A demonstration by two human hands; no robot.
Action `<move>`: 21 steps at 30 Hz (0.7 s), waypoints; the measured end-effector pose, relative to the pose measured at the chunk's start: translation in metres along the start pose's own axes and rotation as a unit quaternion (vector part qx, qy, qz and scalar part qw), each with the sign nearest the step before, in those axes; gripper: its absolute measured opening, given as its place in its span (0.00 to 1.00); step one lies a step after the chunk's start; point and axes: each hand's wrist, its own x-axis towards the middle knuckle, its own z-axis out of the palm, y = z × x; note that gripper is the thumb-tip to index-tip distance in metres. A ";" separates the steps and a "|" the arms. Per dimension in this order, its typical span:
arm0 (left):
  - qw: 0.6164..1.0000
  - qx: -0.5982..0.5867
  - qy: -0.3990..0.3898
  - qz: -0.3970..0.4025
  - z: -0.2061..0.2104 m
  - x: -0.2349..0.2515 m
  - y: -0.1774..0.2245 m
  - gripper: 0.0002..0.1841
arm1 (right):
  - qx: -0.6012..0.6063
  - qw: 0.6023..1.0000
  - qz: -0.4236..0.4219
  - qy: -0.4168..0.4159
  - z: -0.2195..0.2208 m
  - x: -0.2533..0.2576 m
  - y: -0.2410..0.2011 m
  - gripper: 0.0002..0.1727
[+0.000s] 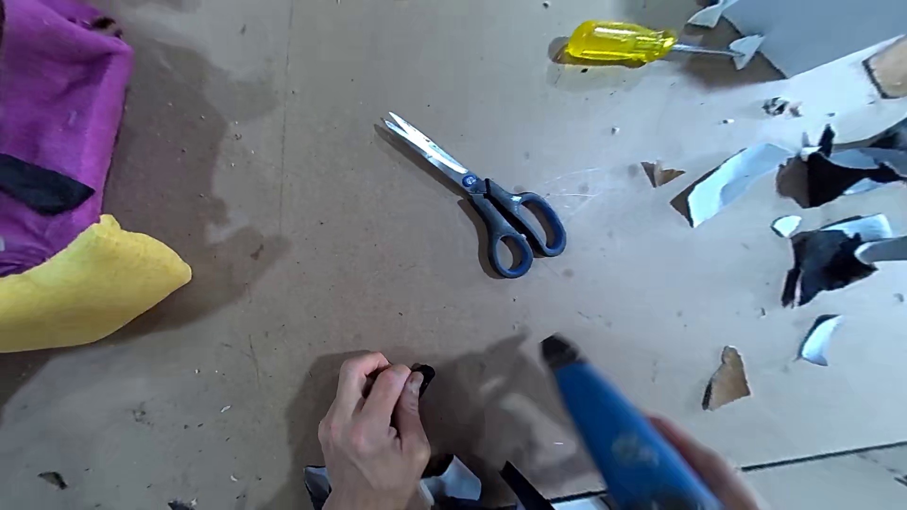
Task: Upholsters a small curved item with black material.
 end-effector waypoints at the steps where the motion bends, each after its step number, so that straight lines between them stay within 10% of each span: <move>1: 1.000 -0.019 -0.004 -0.002 0.000 0.001 0.000 0.14 | -0.036 0.998 0.013 0.039 -0.001 0.004 0.013 0.36; 21: 0.899 -0.405 -0.155 -0.061 -0.020 -0.017 0.029 0.14 | 0.011 0.972 -0.005 0.237 0.059 0.051 0.084 0.40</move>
